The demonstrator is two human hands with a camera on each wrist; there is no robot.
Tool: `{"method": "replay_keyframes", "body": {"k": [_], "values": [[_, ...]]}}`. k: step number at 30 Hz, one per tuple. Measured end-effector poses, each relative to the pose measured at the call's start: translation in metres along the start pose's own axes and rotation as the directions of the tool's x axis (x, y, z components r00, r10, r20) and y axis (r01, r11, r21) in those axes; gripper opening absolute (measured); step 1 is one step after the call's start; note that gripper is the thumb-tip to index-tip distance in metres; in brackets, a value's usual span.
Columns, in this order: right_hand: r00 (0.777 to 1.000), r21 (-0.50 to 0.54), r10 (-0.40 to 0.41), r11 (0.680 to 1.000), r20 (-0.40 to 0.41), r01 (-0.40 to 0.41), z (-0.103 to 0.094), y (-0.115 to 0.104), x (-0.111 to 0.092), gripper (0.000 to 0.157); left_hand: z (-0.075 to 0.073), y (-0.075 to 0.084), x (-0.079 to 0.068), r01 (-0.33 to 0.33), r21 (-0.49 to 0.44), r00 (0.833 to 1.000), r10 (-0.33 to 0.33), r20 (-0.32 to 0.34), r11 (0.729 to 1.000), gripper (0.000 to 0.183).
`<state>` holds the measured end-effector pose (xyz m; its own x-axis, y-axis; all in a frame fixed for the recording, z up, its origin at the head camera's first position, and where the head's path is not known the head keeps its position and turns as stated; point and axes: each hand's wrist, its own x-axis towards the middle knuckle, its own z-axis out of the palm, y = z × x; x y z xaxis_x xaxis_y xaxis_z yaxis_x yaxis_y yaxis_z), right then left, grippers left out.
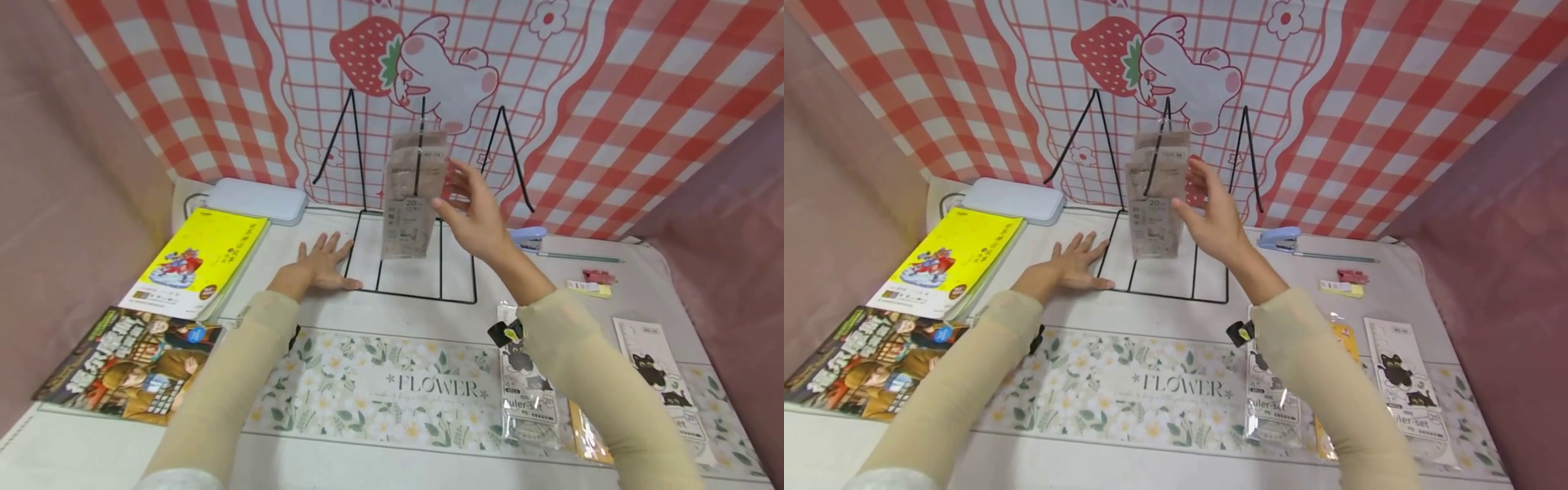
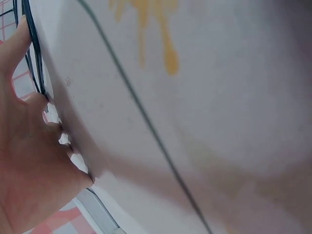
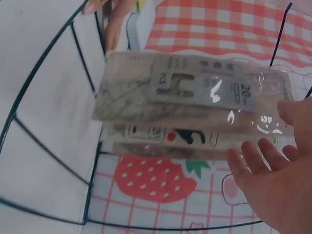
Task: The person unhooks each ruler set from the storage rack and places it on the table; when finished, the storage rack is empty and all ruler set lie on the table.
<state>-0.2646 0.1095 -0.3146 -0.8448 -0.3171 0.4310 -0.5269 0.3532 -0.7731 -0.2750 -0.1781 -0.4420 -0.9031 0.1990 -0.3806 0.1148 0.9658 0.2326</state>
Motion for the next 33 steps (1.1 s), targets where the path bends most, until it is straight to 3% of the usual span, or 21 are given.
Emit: {"method": "replay_keyframes", "body": {"k": [5, 14, 25, 33], "values": [[1.000, 0.009, -0.024, 1.000, -0.007, 0.024, 0.007, -0.005, 0.006, 0.054, -0.001, 0.001, 0.001, 0.002, 0.001, 1.000, -0.002, -0.006, 1.000, 0.102], [0.975, 0.001, -0.193, 0.981, -0.106, 0.194, 0.011, -0.008, 0.007, 0.034, -0.003, 0.002, 0.000, 0.004, -0.003, 1.000, -0.004, 0.003, 1.000, 0.101], [0.977, 0.086, -0.170, 0.980, -0.126, 0.182, 0.010, -0.016, -0.006, 0.033, -0.001, 0.002, -0.001, 0.016, -0.010, 1.000, -0.016, 0.004, 1.000, 0.102], [0.969, 0.094, -0.237, 0.965, -0.067, 0.243, 0.006, -0.024, -0.021, 0.031, -0.001, 0.002, -0.002, 0.014, -0.018, 1.000, -0.014, -0.004, 1.000, 0.101]]}}
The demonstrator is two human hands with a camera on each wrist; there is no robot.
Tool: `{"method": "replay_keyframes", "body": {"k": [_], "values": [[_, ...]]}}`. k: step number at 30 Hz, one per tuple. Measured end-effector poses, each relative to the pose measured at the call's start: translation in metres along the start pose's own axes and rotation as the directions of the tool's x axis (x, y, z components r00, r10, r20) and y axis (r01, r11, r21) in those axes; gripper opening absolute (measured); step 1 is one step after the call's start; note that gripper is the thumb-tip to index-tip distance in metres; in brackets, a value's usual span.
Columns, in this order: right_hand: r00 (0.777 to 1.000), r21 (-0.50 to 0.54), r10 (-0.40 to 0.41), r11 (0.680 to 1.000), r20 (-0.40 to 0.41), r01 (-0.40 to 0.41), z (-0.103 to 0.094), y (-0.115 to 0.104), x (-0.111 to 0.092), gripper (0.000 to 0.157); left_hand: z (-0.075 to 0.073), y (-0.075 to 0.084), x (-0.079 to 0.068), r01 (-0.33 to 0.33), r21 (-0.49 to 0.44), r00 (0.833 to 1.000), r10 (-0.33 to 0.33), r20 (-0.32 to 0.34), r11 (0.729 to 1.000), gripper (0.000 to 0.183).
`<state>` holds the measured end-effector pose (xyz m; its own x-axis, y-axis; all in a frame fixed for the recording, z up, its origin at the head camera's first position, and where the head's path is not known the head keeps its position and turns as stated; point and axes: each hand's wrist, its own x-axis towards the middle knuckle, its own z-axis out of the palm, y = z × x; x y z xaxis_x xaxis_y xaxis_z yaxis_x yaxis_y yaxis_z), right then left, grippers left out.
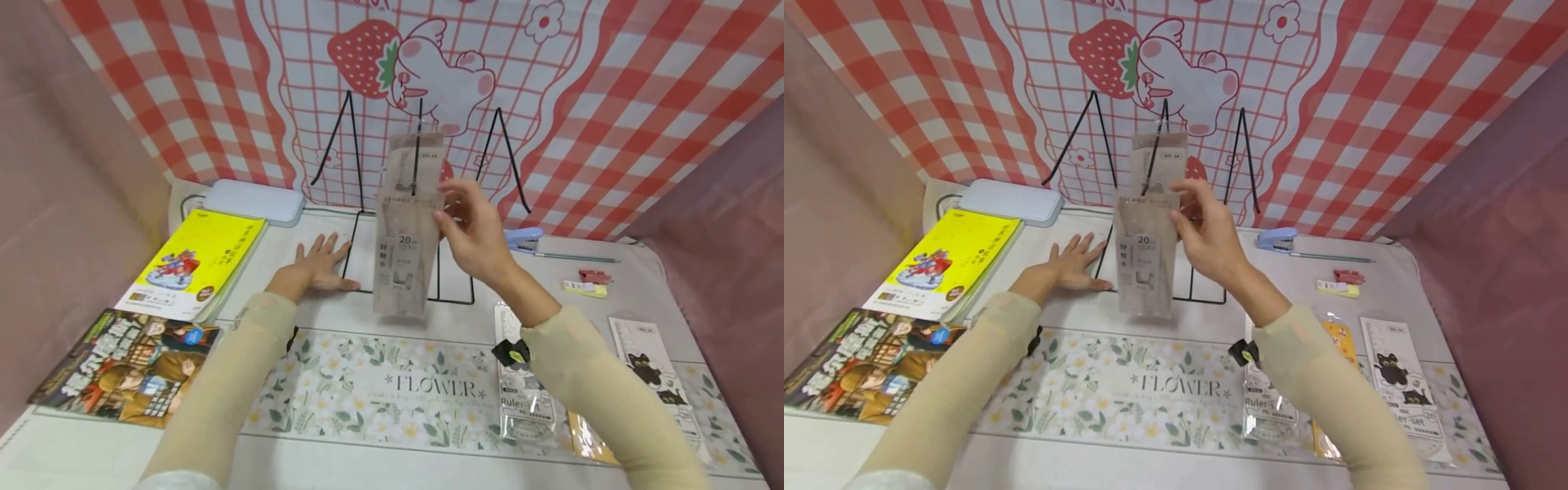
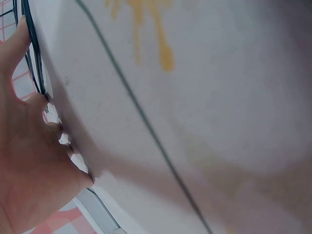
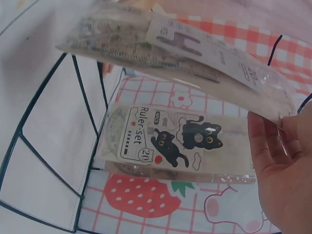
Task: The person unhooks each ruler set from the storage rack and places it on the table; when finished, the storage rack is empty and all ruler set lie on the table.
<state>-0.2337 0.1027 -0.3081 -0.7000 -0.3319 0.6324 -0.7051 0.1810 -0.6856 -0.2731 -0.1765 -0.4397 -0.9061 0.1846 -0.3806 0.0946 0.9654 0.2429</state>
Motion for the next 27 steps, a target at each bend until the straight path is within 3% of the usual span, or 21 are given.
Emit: {"method": "replay_keyframes", "body": {"k": [6, 12, 18, 22, 27], "values": [[0.999, 0.045, -0.027, 0.999, 0.032, 0.025, -0.002, -0.011, -0.007, 0.030, 0.000, -0.002, 0.001, -0.007, 0.002, 1.000, 0.007, 0.002, 1.000, 0.101], [0.999, 0.063, 0.013, 0.998, 0.052, -0.016, -0.003, -0.022, -0.019, 0.033, 0.000, -0.002, 0.002, -0.012, -0.003, 1.000, 0.012, 0.005, 1.000, 0.102], [0.991, 0.090, 0.090, 0.991, 0.101, -0.099, -0.013, -0.013, -0.042, 0.035, 0.000, -0.002, 0.001, -0.004, -0.002, 1.000, 0.004, 0.007, 1.000, 0.102], [0.969, 0.095, 0.192, 0.973, 0.156, -0.208, -0.026, 0.004, -0.065, 0.034, 0.000, -0.001, 0.001, 0.004, -0.001, 1.000, -0.004, 0.007, 1.000, 0.102], [0.918, 0.072, 0.338, 0.931, 0.210, -0.359, -0.043, 0.023, -0.096, 0.034, 0.000, -0.001, 0.002, 0.008, 0.001, 1.000, -0.008, 0.013, 1.000, 0.103]]}}
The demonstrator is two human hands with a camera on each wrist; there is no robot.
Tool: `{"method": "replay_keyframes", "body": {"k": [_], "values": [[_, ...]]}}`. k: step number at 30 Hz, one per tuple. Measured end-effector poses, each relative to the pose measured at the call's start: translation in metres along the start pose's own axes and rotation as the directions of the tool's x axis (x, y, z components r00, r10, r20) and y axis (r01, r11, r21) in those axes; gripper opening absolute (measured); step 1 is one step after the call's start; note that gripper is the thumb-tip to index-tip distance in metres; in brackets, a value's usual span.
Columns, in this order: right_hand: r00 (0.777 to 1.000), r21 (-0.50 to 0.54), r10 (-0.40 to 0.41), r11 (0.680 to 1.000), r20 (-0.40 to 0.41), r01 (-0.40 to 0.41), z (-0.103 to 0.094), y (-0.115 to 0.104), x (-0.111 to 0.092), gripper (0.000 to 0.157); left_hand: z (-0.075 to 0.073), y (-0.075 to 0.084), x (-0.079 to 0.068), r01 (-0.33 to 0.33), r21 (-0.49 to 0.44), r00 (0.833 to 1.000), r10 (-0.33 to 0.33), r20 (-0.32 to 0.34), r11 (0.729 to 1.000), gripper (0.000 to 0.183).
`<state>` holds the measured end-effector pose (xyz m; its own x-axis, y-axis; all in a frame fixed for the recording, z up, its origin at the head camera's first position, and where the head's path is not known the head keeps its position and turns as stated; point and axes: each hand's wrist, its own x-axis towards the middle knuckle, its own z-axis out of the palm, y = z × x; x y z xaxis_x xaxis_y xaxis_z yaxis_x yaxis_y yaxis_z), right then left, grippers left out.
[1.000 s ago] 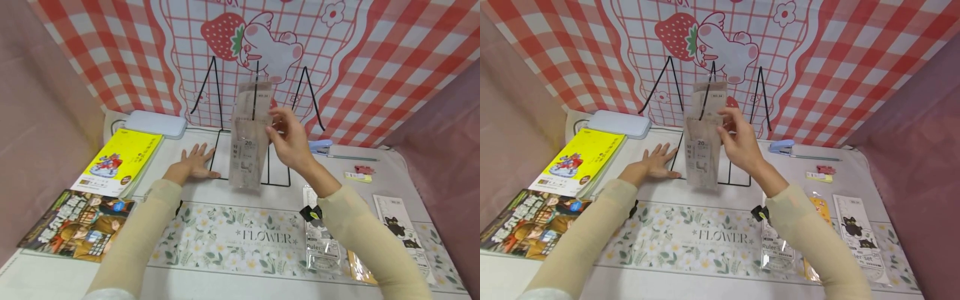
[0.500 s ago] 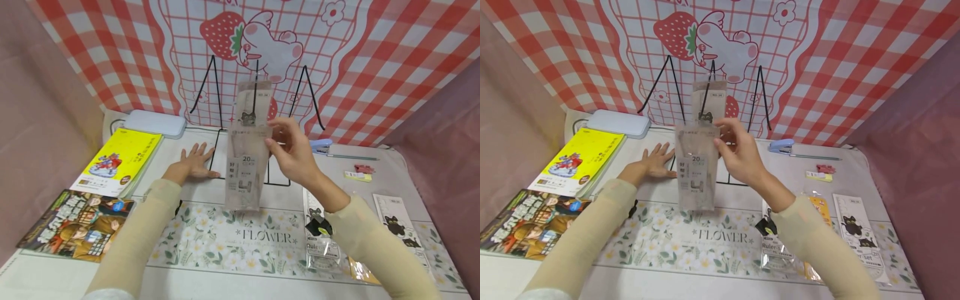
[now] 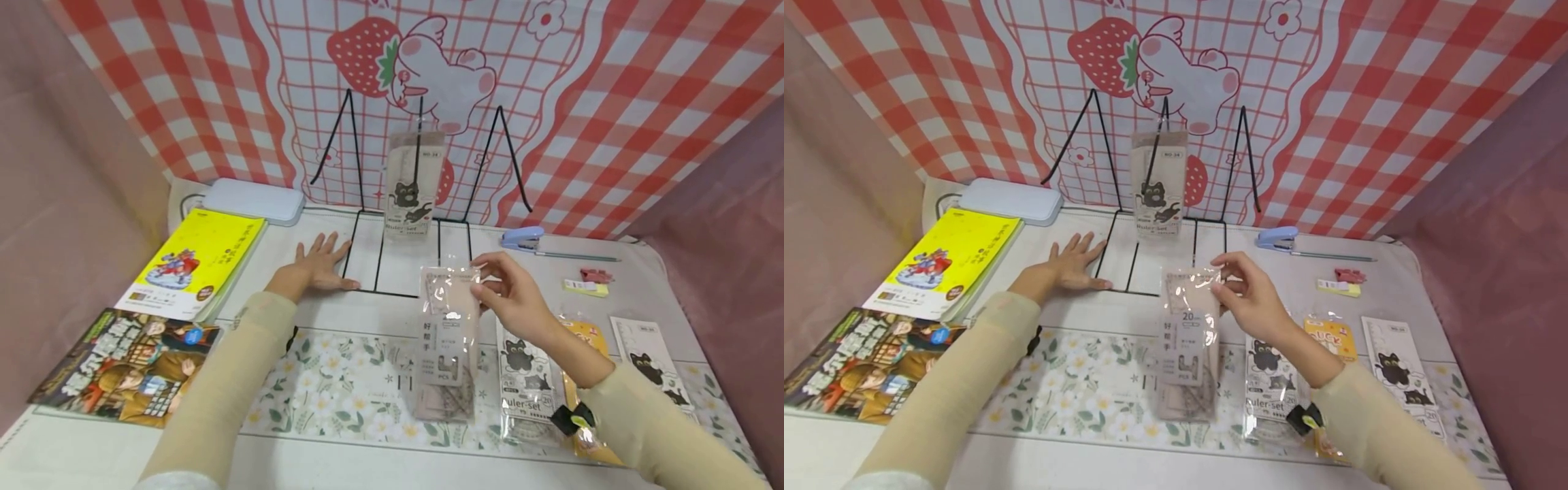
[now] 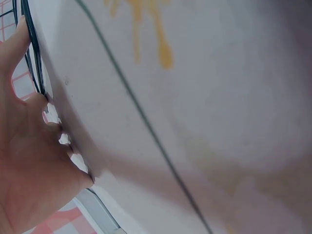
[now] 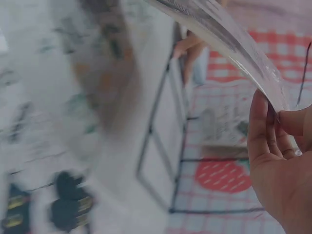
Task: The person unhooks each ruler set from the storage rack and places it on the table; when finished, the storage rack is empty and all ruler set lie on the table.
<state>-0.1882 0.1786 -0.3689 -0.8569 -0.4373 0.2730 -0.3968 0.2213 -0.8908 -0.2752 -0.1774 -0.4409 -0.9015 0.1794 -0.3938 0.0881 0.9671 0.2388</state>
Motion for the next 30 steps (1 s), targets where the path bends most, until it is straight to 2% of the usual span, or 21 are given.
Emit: {"method": "replay_keyframes", "body": {"k": [6, 11, 15, 20, 30], "values": [[0.989, -0.003, 0.149, 0.989, 0.012, -0.149, -0.012, 0.025, -0.019, 0.036, -0.002, -0.002, 0.001, -0.001, 0.009, 1.000, 0.001, -0.006, 1.000, 0.103], [0.965, -0.024, 0.262, 0.965, 0.033, -0.261, -0.017, 0.041, -0.028, 0.040, -0.002, -0.001, 0.001, -0.006, 0.002, 1.000, 0.006, 0.001, 1.000, 0.104], [0.936, -0.024, 0.342, 0.940, 0.083, -0.342, -0.021, 0.051, -0.032, 0.045, -0.001, 0.000, 0.001, -0.006, 0.004, 1.000, 0.006, 0.006, 1.000, 0.104], [0.887, -0.019, 0.440, 0.897, 0.139, -0.441, -0.026, 0.061, -0.038, 0.053, -0.001, 0.000, 0.000, -0.010, 0.008, 1.000, 0.010, 0.008, 1.000, 0.103], [0.813, -0.023, 0.542, 0.835, 0.215, -0.550, -0.028, 0.064, -0.047, 0.062, -0.001, 0.000, 0.000, -0.012, -0.001, 1.000, 0.012, 0.000, 1.000, 0.102]]}}
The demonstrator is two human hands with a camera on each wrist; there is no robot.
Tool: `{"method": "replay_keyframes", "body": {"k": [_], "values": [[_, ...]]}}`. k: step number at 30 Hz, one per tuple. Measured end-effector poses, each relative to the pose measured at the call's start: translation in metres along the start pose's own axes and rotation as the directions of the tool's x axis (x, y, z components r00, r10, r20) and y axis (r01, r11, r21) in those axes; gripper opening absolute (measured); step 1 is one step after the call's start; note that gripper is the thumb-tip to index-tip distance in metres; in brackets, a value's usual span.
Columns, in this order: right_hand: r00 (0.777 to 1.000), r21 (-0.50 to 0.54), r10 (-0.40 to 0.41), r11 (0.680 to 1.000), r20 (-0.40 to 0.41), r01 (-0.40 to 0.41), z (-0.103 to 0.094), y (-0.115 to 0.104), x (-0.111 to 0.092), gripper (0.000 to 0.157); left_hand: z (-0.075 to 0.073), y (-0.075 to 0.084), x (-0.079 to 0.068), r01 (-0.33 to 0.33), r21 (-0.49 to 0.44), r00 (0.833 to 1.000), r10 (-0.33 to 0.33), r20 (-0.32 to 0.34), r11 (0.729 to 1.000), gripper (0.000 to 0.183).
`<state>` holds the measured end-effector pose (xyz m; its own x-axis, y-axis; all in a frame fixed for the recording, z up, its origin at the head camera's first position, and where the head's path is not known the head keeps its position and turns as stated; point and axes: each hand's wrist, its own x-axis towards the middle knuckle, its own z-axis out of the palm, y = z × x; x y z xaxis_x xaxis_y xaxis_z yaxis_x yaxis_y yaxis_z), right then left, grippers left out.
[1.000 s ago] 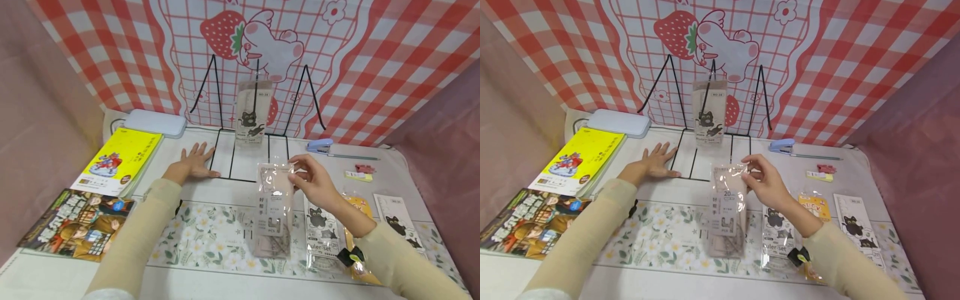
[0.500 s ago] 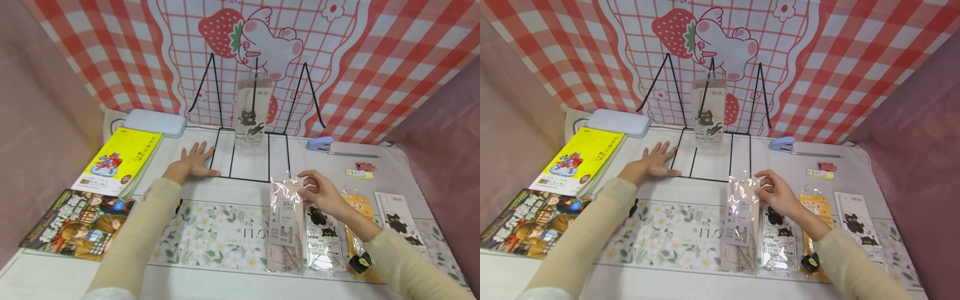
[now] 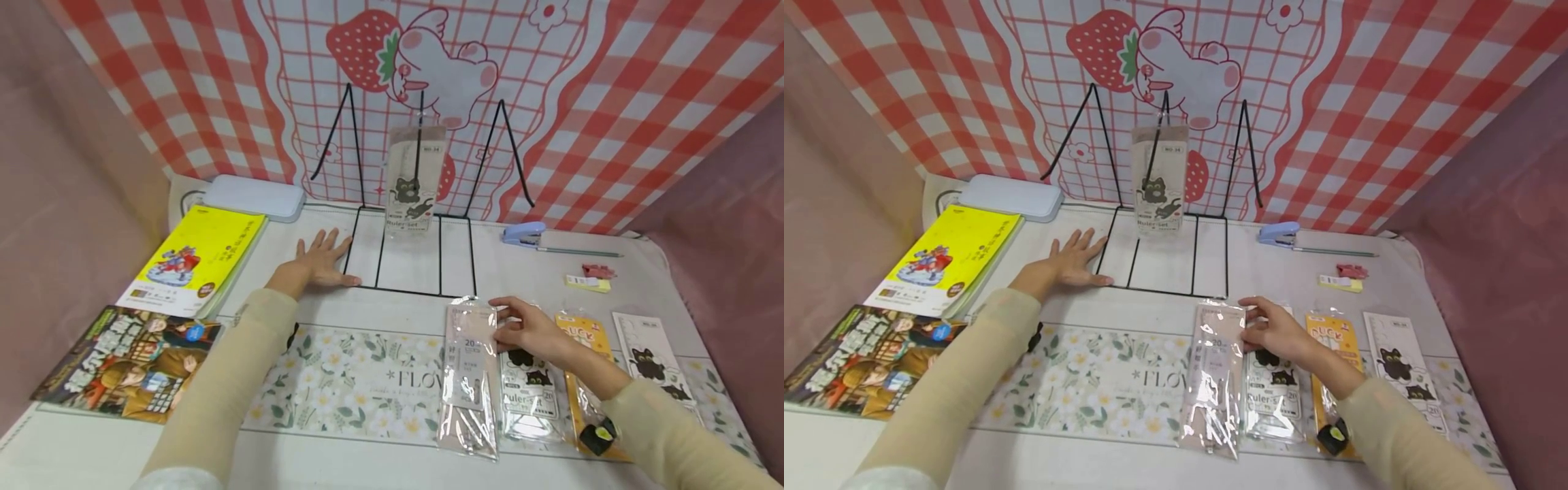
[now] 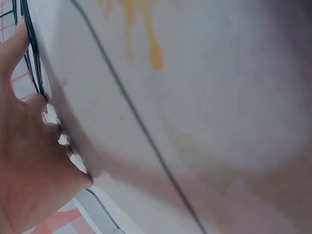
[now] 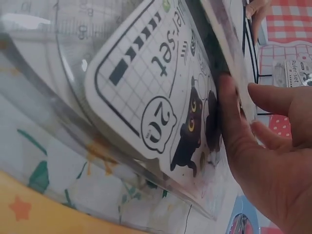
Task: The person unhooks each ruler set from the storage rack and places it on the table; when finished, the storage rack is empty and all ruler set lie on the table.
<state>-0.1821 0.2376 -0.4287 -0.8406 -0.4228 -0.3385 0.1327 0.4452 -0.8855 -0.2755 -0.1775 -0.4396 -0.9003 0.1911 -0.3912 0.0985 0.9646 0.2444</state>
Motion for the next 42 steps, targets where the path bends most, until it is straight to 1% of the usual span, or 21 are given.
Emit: {"method": "replay_keyframes", "body": {"k": [6, 11, 17, 23, 25, 28, 30, 32, 34, 36, 38, 40, 42], "values": [[0.997, 0.017, 0.070, 0.997, 0.027, -0.071, -0.003, -0.006, -0.002, 0.066, 0.000, -0.001, 0.001, 0.000, -0.003, 1.000, 0.000, 0.005, 1.000, 0.103], [0.991, 0.031, 0.123, 0.992, 0.050, -0.125, -0.006, -0.013, -0.005, 0.067, 0.001, -0.001, 0.002, 0.004, -0.005, 1.000, -0.004, 0.006, 1.000, 0.103], [0.989, 0.025, 0.139, 0.990, 0.058, -0.141, -0.010, -0.017, -0.010, 0.065, 0.001, -0.002, 0.001, -0.002, -0.008, 1.000, 0.002, 0.001, 1.000, 0.103], [0.988, -0.013, 0.137, 0.991, 0.068, -0.137, -0.014, -0.019, -0.012, 0.064, 0.002, -0.002, 0.000, -0.006, -0.004, 1.000, 0.006, -0.005, 1.000, 0.102], [0.990, -0.036, 0.124, 0.992, 0.063, -0.122, -0.016, -0.023, -0.013, 0.063, 0.002, -0.002, 0.000, -0.005, -0.001, 1.000, 0.005, -0.006, 1.000, 0.102], [0.997, -0.099, 0.074, 0.993, 0.038, -0.070, -0.021, -0.031, -0.014, 0.062, 0.002, -0.001, 0.000, -0.006, 0.001, 1.000, 0.006, -0.005, 1.000, 0.102], [1.000, -0.159, 0.004, 0.987, 0.007, -0.003, -0.023, -0.038, -0.013, 0.059, 0.002, 0.000, 0.000, -0.006, 0.003, 1.000, 0.006, -0.005, 1.000, 0.102], [0.997, -0.225, -0.074, 0.972, -0.027, 0.067, -0.024, -0.048, -0.010, 0.056, 0.002, 0.000, 0.000, -0.008, 0.006, 1.000, 0.008, -0.005, 1.000, 0.102], [0.985, -0.307, -0.162, 0.942, -0.064, 0.135, -0.023, -0.060, -0.005, 0.054, 0.003, 0.001, 0.000, -0.008, 0.008, 1.000, 0.008, -0.006, 1.000, 0.102], [0.963, -0.374, -0.250, 0.906, -0.103, 0.195, -0.021, -0.074, 0.003, 0.053, 0.003, 0.000, 0.000, -0.009, 0.010, 1.000, 0.009, -0.004, 1.000, 0.102], [0.926, -0.429, -0.352, 0.863, -0.136, 0.266, -0.017, -0.088, 0.014, 0.052, 0.003, 0.000, 0.001, -0.012, 0.007, 1.000, 0.012, -0.002, 1.000, 0.102], [0.878, -0.471, -0.450, 0.818, -0.166, 0.330, -0.012, -0.102, 0.027, 0.053, 0.003, -0.002, 0.001, -0.012, 0.009, 1.000, 0.012, -0.004, 1.000, 0.102], [0.829, -0.489, -0.525, 0.784, -0.194, 0.382, -0.005, -0.116, 0.042, 0.055, 0.003, -0.004, 0.002, -0.008, 0.011, 1.000, 0.008, -0.009, 1.000, 0.102]]}}
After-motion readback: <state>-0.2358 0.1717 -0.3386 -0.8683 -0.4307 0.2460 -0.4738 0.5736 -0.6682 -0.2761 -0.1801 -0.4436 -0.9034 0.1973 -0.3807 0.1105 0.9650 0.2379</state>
